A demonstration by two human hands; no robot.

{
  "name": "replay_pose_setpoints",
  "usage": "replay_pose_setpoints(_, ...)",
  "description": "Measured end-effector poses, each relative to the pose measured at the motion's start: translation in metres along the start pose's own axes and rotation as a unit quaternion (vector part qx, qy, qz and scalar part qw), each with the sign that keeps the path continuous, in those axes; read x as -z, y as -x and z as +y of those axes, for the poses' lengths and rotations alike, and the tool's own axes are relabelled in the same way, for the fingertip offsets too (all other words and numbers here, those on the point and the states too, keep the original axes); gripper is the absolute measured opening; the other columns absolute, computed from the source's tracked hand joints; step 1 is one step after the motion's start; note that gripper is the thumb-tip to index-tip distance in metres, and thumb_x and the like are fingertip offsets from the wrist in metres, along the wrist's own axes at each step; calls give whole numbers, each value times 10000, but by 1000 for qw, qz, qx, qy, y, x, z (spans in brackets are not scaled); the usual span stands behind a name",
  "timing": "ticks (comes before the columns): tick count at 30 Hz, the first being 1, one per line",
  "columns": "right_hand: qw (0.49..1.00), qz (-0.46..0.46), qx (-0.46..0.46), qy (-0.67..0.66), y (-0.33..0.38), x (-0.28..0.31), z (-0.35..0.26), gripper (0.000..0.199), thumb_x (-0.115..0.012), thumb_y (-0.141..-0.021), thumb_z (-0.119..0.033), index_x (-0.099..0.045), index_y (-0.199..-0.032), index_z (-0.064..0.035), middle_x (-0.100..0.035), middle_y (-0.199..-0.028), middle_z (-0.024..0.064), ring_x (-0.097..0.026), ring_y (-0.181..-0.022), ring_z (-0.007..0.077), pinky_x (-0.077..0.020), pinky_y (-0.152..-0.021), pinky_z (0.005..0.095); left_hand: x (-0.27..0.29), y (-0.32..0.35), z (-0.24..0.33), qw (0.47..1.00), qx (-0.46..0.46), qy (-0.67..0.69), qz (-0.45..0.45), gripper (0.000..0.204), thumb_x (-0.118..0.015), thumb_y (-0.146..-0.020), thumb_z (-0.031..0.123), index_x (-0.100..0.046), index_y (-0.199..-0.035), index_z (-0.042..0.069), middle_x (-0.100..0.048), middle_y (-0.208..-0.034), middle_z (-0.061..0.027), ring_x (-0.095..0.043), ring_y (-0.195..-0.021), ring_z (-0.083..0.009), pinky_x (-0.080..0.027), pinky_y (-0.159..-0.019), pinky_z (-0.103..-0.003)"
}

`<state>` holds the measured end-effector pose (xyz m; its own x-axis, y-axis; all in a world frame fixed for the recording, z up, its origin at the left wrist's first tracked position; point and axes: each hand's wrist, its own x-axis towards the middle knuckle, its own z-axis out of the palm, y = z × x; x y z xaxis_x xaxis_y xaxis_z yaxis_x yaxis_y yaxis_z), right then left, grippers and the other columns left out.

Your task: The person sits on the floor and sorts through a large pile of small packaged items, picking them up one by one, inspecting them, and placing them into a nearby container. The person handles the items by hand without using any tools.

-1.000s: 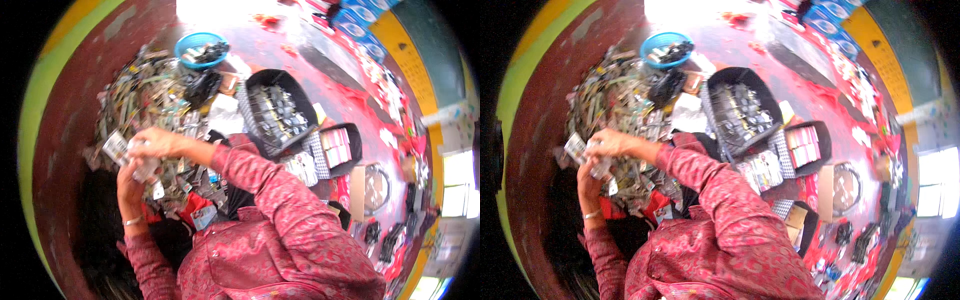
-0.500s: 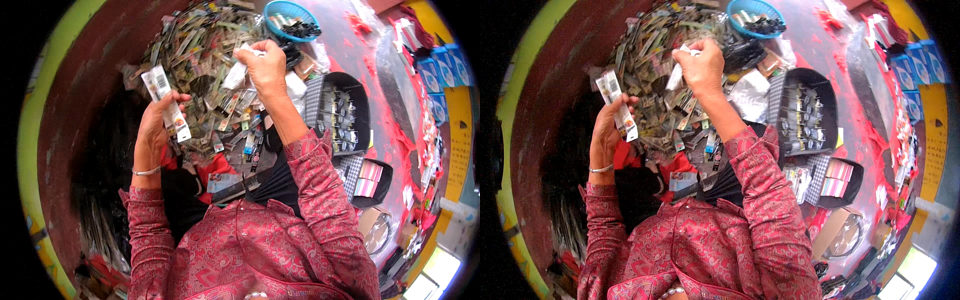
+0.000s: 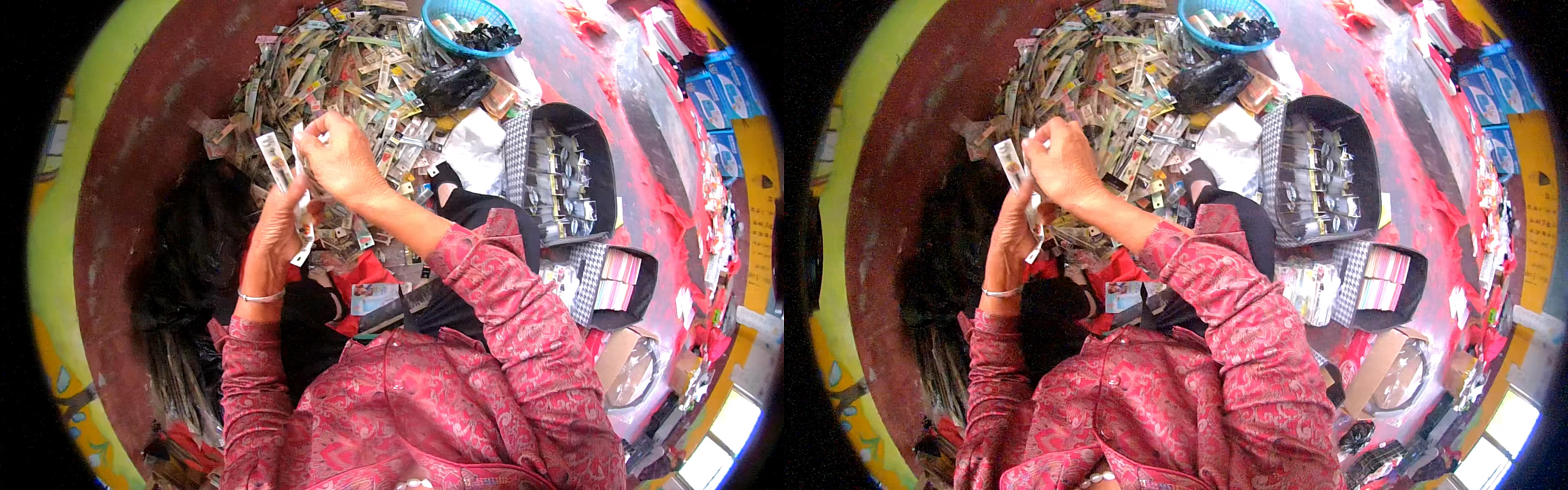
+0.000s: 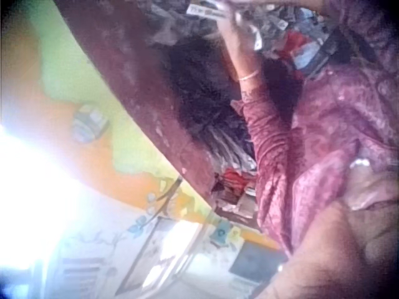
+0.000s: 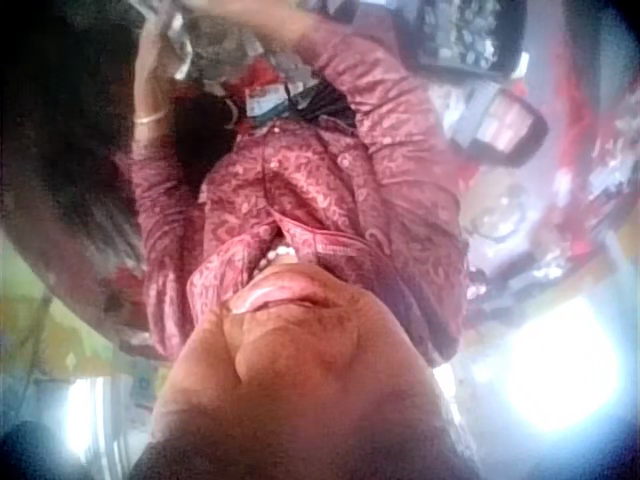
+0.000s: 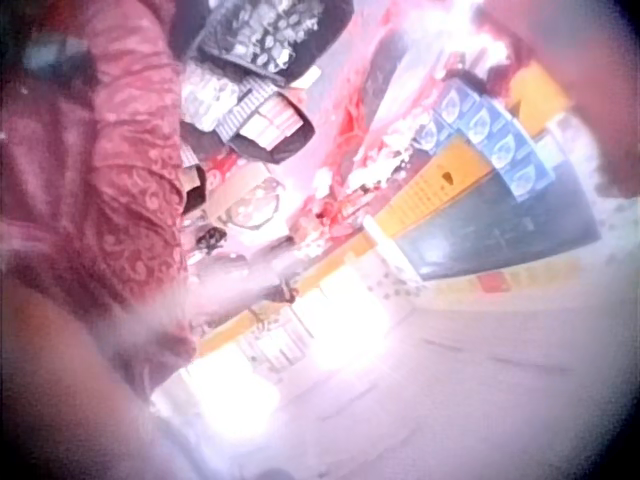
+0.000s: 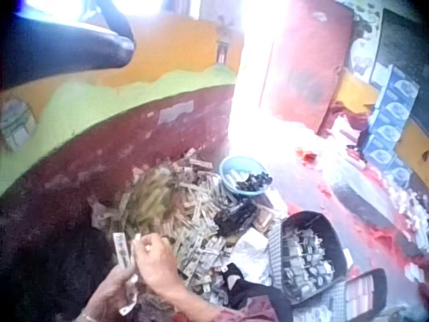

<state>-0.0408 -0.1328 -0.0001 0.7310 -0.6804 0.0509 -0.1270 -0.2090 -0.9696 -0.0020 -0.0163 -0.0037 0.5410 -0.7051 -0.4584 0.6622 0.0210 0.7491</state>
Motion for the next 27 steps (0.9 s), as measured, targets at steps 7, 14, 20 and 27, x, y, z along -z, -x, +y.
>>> replay_pose_setpoints(7, 837, -87, -253, -477, -27, 37, 2, 95, -586, -754, -48, -565, -800, 32, -596, -717, 102, -594, -628, 187, -505, -588, 312, 5, 2, 14, 1000, 10, -7, 20, 198, -631, -739, 159, -524, -866, 53, -520, -649, 2, -457, -468, -66, -358, -370, -190)
replay_pose_setpoints(14, 769, -120, -335, -531, -34, 55, -5, 146, -569, -789, -120, -547, -854, 8, -590, -737, 111, -597, -643, 216, -514, -617, 345, 11, -3, 18, 1000, 19, 5, 11, 202, -627, -747, 190, -549, -875, 54, -546, -722, -5, -490, -529, -90, -396, -428, -205)
replay_pose_setpoints(20, 707, -129, -201, -666, -13, 9, 8, 75, -647, -660, -56, -601, -712, -26, -597, -673, 79, -565, -567, 209, -480, -552, 346, 39, -23, 2, 999, 19, 20, 27, 280, -493, -811, 205, -505, -1008, 7, -587, -840, -70, -543, -621, -136, -451, -497, -236)
replay_pose_setpoints(27, 854, -7, -265, -448, -13, 32, -8, 215, -654, -530, -9, -563, -693, 97, -601, -763, 203, -598, -609, 265, -480, -510, 382, 63, -42, 26, 993, 39, 108, -32, 272, -417, -884, 192, -430, -1037, -32, -483, -815, -93, -431, -559, -102, -376, -424, -191)
